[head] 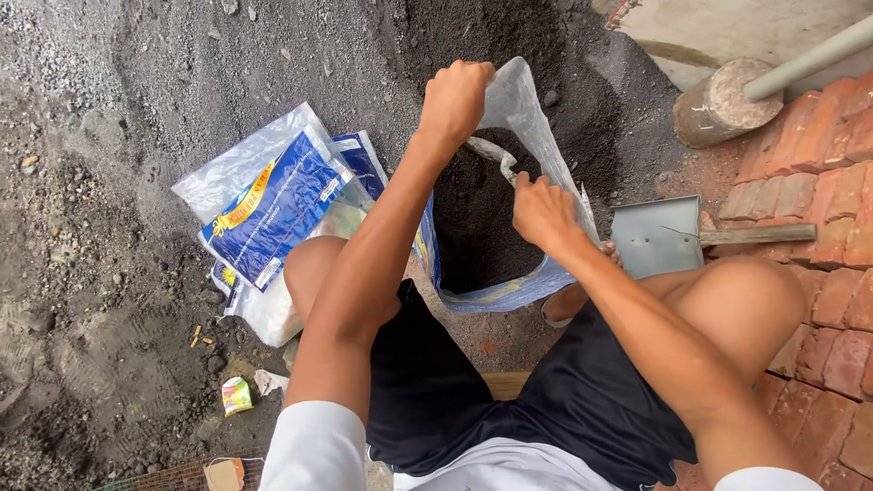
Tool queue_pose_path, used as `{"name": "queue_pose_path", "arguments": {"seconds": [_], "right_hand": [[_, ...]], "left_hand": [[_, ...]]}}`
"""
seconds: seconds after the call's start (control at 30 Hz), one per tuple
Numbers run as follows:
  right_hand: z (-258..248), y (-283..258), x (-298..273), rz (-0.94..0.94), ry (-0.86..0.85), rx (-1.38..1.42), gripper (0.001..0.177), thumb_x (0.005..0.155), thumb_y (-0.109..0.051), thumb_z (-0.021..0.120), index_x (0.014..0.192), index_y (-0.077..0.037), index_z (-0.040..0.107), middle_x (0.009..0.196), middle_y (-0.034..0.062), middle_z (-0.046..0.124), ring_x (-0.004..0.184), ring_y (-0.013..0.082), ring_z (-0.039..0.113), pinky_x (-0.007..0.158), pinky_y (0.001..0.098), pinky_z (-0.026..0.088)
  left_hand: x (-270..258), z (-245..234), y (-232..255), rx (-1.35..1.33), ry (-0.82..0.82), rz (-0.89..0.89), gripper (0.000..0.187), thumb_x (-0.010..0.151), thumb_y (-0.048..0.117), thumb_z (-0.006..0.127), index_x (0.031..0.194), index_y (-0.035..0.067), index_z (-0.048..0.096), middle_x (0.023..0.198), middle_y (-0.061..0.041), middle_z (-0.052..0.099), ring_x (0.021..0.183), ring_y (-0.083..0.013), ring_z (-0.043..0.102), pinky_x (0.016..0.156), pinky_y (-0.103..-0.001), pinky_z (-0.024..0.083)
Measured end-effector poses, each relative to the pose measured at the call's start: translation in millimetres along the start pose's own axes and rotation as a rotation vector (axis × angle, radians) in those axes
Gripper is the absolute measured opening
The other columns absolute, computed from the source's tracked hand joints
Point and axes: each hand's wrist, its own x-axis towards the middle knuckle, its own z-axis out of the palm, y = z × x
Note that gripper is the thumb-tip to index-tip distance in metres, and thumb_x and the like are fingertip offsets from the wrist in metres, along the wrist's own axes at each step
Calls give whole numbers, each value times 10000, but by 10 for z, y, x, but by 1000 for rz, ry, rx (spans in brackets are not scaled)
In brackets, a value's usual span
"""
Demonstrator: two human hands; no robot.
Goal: Scooping dark granular material from a pile into a plastic bag using a hand trowel.
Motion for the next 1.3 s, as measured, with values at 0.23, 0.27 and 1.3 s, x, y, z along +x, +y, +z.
{"name": "queue_pose_path", "arguments": {"seconds": [0.23,0.27,1.3], "right_hand": [[59,-139,42,54,-230,272,427,1132,-275,361,1424,29,427,1178,271,661,1077,466,666,868,567,564],[154,-123,84,74,-289,317,430,1112,-316,400,1364,28,456,1197,281,647,1030,446,677,809,541,563],[-782,812,-648,55,-473,1157,325,997,-187,571,1303,-83,605,710,34,422,428,66,273,331,225,166]], "left_hand": [[-378,-407,-96,-28,-205,-149,420,939,203,707,1300,77,531,1139,-190,655,962,-502,664,728,-647,540],[-454,-511,-115,-2,-406,-224,337,935,82,556,1266,21,528,1167,-232,626,1016,-502,645,761,-625,552],[-1171,-1043,1087,-52,-1128,123,524,1063,404,479,1063,-66,711,1118,-214,741,978,-407,727,788,-488,560]]}}
